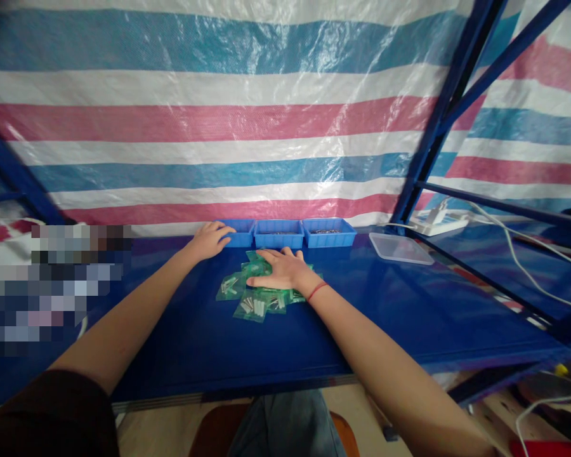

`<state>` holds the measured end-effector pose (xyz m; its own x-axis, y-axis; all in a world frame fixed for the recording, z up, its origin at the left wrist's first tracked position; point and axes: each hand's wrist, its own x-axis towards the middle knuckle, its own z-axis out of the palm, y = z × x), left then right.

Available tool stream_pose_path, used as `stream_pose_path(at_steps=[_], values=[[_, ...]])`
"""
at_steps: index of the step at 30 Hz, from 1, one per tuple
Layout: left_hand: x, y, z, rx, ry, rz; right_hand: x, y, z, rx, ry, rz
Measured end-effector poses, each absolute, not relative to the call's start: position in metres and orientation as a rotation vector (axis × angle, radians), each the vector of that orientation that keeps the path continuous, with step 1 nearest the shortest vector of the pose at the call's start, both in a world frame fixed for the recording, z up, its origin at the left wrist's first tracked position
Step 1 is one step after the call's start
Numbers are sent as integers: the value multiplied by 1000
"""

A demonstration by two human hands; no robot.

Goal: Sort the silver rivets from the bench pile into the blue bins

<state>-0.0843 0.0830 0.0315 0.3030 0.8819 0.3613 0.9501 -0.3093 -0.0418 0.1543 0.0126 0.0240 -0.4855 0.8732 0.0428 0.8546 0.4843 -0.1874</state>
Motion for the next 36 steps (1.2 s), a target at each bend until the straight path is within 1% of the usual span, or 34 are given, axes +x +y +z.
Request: stream_pose_path(at_steps=[4, 7, 10, 13, 17, 20, 23, 25, 26, 27, 29, 31, 33, 36], values=[[-83, 55, 24, -2355, -1491, -620, 152, 15, 23, -1505, -2609, 206], [-81, 37, 9, -2612, -1384, -559, 150, 14, 22, -1447, -2581, 153], [-77, 33, 1, -2602, -1445, -571, 150, 9, 25, -1419, -2541, 142], [-77, 45, 7, -2392, -1508, -656, 159, 1, 30, -1362, -2531, 189], [-83, 64, 19, -2342, -1580, -516, 183, -9, 32, -1263, -2556, 170], [-86, 67, 20, -2372, -1566, -481, 201, -14, 24, -1292, -2594, 198], [-86, 54, 20, -2355, -1532, -568, 210, -15, 14, -1311, -2596, 277], [-83, 40, 20, -2451, -1413, -655, 211, -14, 9, -1294, -2582, 292], [-81, 32, 20, -2582, -1327, -634, 211, -14, 7, -1284, -2576, 282], [-77, 24, 19, -2750, -1258, -538, 210, -13, 5, -1271, -2569, 261], [-67, 11, 15, -3010, -1228, -332, 207, -12, 3, -1229, -2548, 207], [-55, 3, 9, -3128, -1217, -257, 203, -11, 1, -1157, -2499, 158], [-43, 0, 3, -3136, -1218, -370, 198, -12, 0, -1061, -2434, 145], [-31, -2, 0, -3130, -1198, -633, 191, -13, 0, -999, -2320, 148]])
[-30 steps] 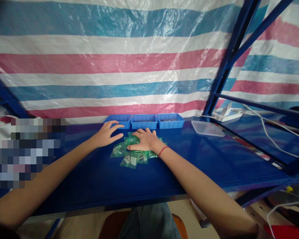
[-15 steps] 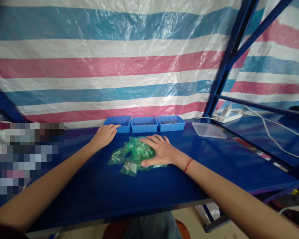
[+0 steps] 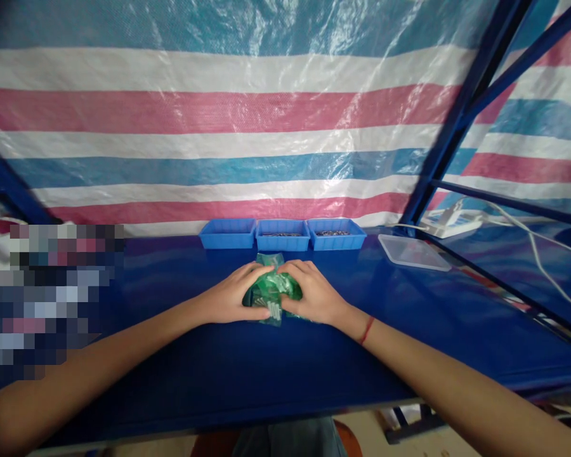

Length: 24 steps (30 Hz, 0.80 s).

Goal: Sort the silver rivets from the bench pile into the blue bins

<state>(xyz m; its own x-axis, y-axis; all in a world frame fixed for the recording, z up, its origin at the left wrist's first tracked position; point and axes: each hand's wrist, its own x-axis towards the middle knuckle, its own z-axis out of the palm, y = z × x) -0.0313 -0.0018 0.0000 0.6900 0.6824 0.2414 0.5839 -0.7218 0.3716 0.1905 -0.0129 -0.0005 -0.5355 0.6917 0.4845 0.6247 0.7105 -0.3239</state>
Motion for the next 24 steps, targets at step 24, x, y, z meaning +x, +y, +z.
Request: stream_pose_path(at_steps=[24], values=[[-16, -12, 11, 2714, 1169, 651, 198, -11, 6, -1270, -2162, 59]])
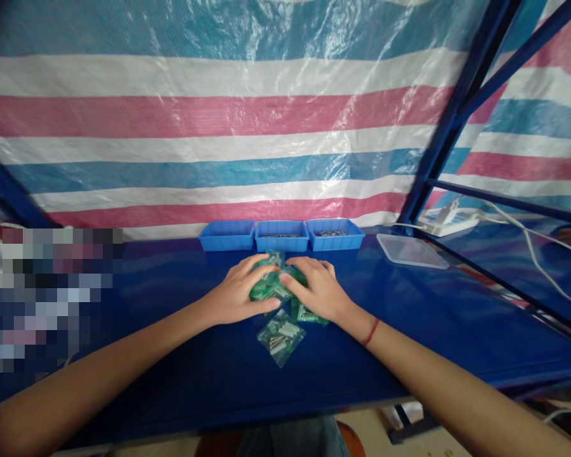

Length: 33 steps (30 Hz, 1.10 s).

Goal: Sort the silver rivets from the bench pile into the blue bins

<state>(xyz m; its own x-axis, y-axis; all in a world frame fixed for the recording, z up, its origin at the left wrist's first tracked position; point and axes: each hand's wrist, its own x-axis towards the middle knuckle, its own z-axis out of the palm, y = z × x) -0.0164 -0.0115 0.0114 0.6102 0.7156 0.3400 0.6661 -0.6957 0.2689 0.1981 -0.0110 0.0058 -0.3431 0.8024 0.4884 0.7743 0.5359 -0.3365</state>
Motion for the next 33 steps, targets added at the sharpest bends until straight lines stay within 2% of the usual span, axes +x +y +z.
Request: stream_pose_path(at_steps=[4, 7, 15, 24, 28, 33], values=[[-15, -8, 7, 2802, 1124, 433, 206, 18, 27, -1199, -2225, -294], [-17, -10, 7, 2821, 1121, 440, 204, 47, 35, -1232, -2356, -479], [-24, -28, 15, 2820, 1001, 438, 183, 74, 27, -1280, -2271, -396], [-23, -28, 17, 2769, 1005, 491, 221, -9, 73, -1199, -1976, -289], [-28, -13, 16, 2700, 1130, 469, 252, -54, 44, -1240, -2063, -172], [-29, 10, 17, 2566, 1122, 146, 289, -76, 1, -1239, -2024, -141]])
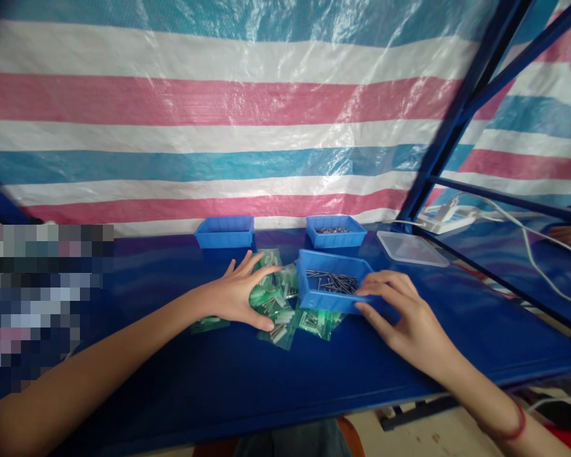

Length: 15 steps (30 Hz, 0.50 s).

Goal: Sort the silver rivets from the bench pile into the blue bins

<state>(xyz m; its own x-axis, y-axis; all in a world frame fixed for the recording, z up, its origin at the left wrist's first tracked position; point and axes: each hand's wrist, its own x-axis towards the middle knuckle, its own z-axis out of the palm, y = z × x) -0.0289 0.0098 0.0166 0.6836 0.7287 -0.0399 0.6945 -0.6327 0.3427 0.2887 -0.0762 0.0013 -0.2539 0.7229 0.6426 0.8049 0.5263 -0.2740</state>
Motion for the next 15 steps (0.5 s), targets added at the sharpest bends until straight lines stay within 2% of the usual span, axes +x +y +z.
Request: stream_pose_path(at_steps=[3, 8, 15], values=[[-24, 11, 21, 2557, 1100, 65, 306, -71, -6, -1358, -1918, 62], [-13, 3, 25, 2599, 1094, 133, 315, -60, 0, -1526, -1902, 680], [-14, 2, 19, 2637, 978, 460, 306, -64, 9, -1399, -1817, 600]])
